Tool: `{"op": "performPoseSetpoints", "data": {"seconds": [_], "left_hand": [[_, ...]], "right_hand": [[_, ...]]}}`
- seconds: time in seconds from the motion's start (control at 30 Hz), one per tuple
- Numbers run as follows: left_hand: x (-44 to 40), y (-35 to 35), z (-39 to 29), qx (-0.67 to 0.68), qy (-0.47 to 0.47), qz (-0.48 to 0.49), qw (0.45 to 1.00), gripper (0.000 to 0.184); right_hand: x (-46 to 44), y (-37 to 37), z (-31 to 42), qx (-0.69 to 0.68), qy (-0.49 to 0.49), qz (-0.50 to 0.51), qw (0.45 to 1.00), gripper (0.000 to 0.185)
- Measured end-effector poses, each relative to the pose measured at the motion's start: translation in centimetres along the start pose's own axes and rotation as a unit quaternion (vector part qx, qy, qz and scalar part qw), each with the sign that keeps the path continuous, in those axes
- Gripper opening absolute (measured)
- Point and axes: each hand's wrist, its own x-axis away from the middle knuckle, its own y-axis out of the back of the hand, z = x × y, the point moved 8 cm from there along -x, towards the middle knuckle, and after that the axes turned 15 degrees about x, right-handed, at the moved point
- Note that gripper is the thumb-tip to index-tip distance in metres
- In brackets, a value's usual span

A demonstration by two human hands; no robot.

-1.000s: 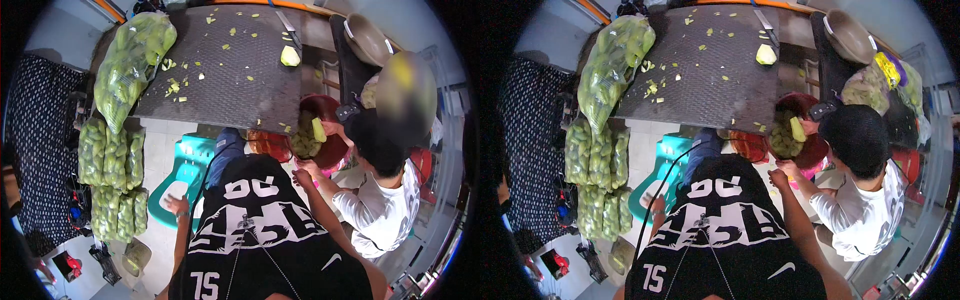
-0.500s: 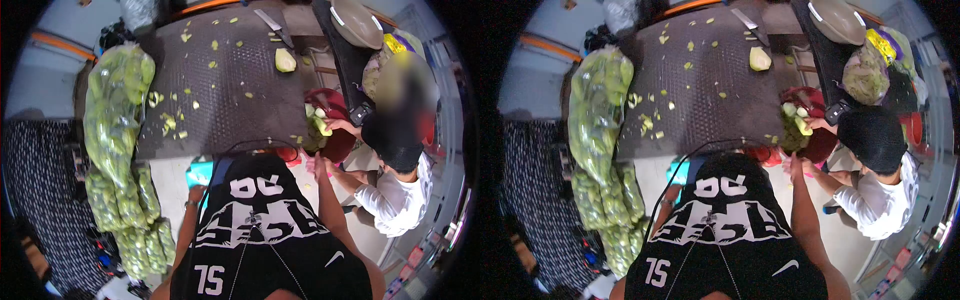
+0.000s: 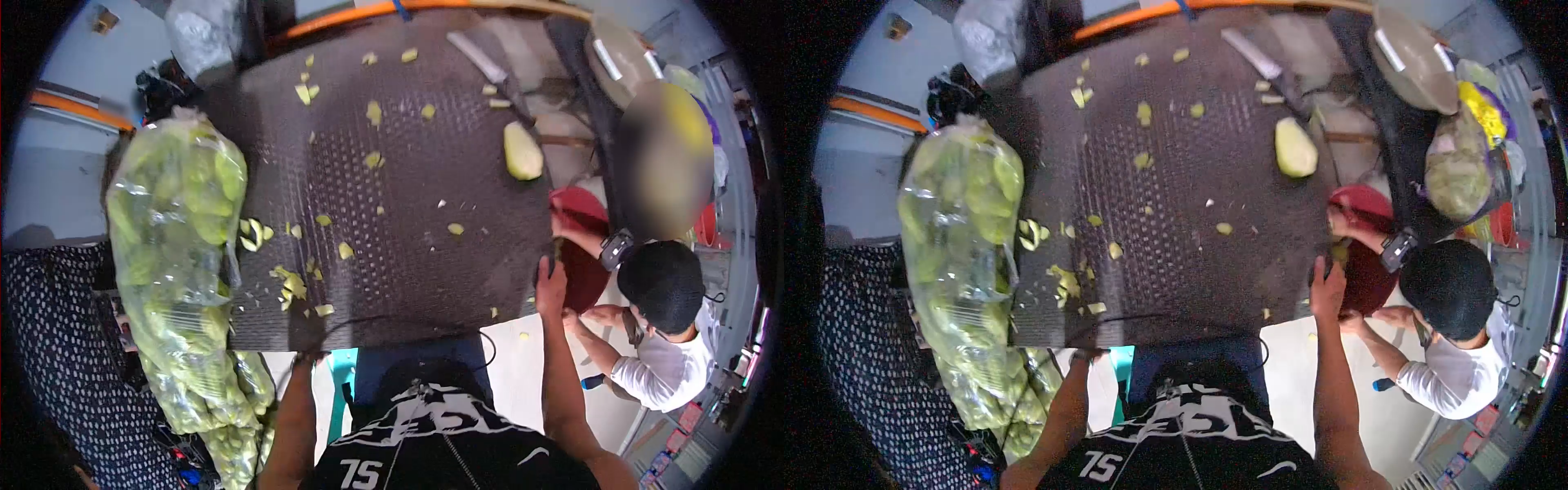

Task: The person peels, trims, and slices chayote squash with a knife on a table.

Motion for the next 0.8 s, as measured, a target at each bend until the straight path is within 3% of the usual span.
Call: {"op": "performPoseSetpoints", "data": {"seconds": [0.07, 0.2, 0.53, 0.63, 0.7, 0.77, 0.8], "left_hand": [[-1.7, -1.2, 1.6, 0.005, 0.026, 0.006, 1.0, 0.06], [-1.9, -5.5, 4.5, 0.024, 0.049, -0.018, 0.998, 0.056], [-1.2, -16.1, 6.2, 0.066, 0.106, -0.071, 0.99, 0.047], [-2.0, -17.0, 7.0, 0.067, 0.109, -0.085, 0.988, 0.044], [-2.0, -17.1, 8.2, 0.064, 0.103, -0.091, 0.988, 0.042], [-2.2, -16.8, 9.5, 0.063, 0.089, -0.102, 0.989, 0.04], [-2.4, -16.6, 10.4, 0.061, 0.081, -0.11, 0.989, 0.04]], "right_hand": [[0.7, 2.1, 1.4, 0.005, -0.044, 0.036, 0.998, 0.06], [1.0, 1.7, 0.1, 0.023, -0.011, -0.048, 0.998, 0.053], [1.2, 2.1, 0.2, -0.036, 0.004, -0.044, 0.998, 0.04], [1.3, 5.6, 4.1, 0.064, 0.149, -0.253, 0.954, 0.037], [1.2, 10.6, 11.2, 0.067, 0.249, -0.304, 0.917, 0.041], [-1.0, 12.1, 15.4, -0.111, 0.211, -0.213, 0.948, 0.051], [-1.4, 13.0, 19.1, -0.028, 0.288, -0.273, 0.918, 0.058]]}}
